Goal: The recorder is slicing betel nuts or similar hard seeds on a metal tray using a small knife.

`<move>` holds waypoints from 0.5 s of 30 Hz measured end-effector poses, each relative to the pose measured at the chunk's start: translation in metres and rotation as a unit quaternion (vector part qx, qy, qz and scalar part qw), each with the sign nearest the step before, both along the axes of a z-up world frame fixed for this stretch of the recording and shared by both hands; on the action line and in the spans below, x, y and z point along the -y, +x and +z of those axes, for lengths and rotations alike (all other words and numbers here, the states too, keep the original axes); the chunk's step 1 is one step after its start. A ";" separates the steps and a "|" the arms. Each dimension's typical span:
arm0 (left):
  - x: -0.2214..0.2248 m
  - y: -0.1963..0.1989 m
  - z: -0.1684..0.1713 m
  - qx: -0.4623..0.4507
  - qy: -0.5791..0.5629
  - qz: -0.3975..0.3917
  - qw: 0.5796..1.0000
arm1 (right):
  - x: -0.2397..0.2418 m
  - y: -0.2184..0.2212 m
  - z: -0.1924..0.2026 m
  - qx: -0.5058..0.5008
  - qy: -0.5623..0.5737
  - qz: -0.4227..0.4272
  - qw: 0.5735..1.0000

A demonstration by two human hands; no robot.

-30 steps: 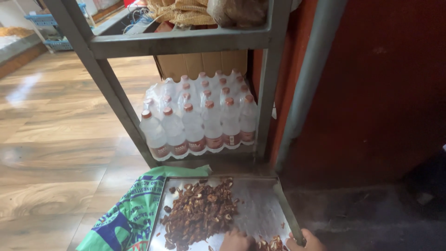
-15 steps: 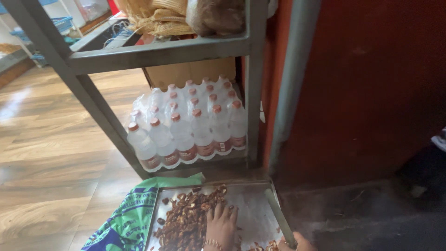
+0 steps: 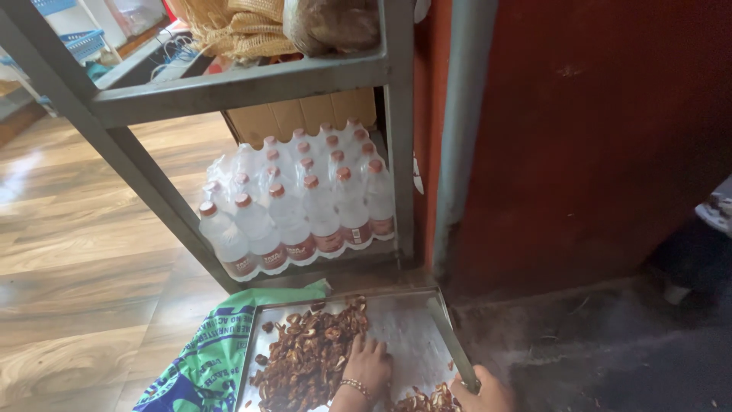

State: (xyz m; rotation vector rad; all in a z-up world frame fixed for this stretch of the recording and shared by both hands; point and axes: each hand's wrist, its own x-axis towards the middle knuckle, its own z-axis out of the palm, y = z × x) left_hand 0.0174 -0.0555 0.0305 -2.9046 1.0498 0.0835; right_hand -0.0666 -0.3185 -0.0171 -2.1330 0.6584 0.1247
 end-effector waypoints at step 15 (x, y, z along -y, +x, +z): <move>-0.160 -0.009 -0.138 -0.076 -0.553 0.315 0.768 | -0.004 -0.002 0.021 -0.010 0.009 0.029 0.999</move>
